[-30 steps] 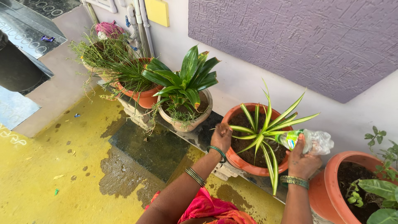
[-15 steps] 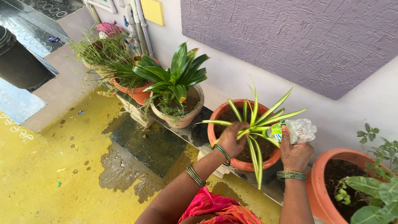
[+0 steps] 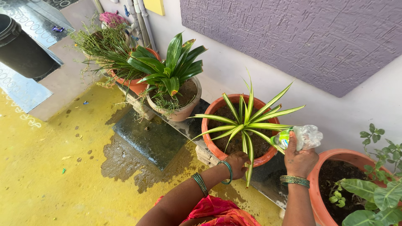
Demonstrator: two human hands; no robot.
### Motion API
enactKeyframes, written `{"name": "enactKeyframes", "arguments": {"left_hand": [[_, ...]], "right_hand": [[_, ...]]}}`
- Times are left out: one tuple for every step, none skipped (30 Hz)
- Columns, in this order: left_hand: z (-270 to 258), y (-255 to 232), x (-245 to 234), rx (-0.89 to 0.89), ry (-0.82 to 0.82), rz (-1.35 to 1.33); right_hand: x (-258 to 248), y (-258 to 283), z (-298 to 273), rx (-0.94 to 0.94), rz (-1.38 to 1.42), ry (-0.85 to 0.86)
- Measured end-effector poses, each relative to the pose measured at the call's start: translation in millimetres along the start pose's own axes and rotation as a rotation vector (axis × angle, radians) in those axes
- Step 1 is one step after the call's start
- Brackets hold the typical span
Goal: The person waters several potted plants using a small bottle and then washes a plastic cup in a bucket of water.
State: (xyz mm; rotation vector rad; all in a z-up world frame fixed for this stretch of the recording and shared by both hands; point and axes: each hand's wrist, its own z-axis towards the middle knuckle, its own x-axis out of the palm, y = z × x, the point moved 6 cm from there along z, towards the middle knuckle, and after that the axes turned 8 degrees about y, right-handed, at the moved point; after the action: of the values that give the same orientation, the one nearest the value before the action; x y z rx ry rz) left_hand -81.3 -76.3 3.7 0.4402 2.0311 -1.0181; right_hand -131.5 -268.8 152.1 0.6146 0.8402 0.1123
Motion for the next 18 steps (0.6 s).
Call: {"name": "enactKeyframes", "arguments": {"left_hand": [[1.9, 1.2, 4.2, 0.008, 0.006, 0.038], [2.2, 5.0, 9.1, -0.028, 0.028, 0.006], [2.4, 8.9, 11.8, -0.063, 0.049, -0.025], [2.6, 11.6, 14.5, -0.097, 0.070, -0.056], [3.7, 11.5, 14.8, -0.097, 0.071, -0.047], [3.9, 11.6, 15.1, -0.097, 0.072, -0.038], [3.9, 11.6, 14.8, -0.097, 0.073, -0.030], [4.1, 11.6, 15.5, -0.113, 0.095, -0.036], [4.6, 11.1, 15.4, -0.129, 0.116, -0.041], [4.5, 10.9, 14.9, -0.144, 0.137, -0.045], [3.5, 9.2, 11.7, -0.131, 0.114, -0.051], [1.9, 7.4, 8.0, -0.118, 0.090, -0.056], [0.1, 4.4, 4.4, -0.103, 0.069, -0.062], [-2.3, 3.3, -0.5, -0.124, 0.038, -0.109], [-5.4, 2.2, -6.8, -0.145, 0.007, -0.155], [-9.0, 1.0, -13.7, -0.165, -0.025, -0.201], [-12.4, -0.2, -19.8, -0.190, -0.033, -0.224], [-15.8, -0.9, -26.0, -0.215, -0.040, -0.246]], "right_hand": [[-0.9, -2.5, 0.2, 0.010, 0.041, -0.006], [-2.1, -3.6, -0.1, 0.011, 0.090, -0.016], [-3.4, -4.3, 1.4, 0.009, 0.138, -0.028], [-5.1, -4.3, 2.4, 0.008, 0.186, -0.040], [-6.9, -4.0, 4.1, 0.018, 0.218, -0.057], [-8.8, -3.4, 5.1, 0.028, 0.250, -0.074], [-10.4, -2.6, 6.3, 0.037, 0.282, -0.091], [-11.2, -1.0, 7.7, 0.031, 0.312, -0.101], [-11.1, 0.3, 9.4, 0.024, 0.343, -0.112], [-10.6, 1.3, 10.9, 0.017, 0.375, -0.123], [-9.7, 3.8, 12.7, -0.019, 0.407, -0.122], [-7.9, 6.7, 15.4, -0.055, 0.440, -0.122], [-6.4, 9.4, 17.7, -0.089, 0.471, -0.122], [-1.1, 8.6, 20.9, -0.024, 0.451, -0.094], [5.0, 9.2, 24.4, 0.040, 0.433, -0.066], [10.4, 10.4, 27.8, 0.104, 0.414, -0.038], [11.9, 20.0, 32.1, 0.022, 0.435, -0.043], [13.8, 30.8, 36.2, -0.060, 0.455, -0.047]]}}
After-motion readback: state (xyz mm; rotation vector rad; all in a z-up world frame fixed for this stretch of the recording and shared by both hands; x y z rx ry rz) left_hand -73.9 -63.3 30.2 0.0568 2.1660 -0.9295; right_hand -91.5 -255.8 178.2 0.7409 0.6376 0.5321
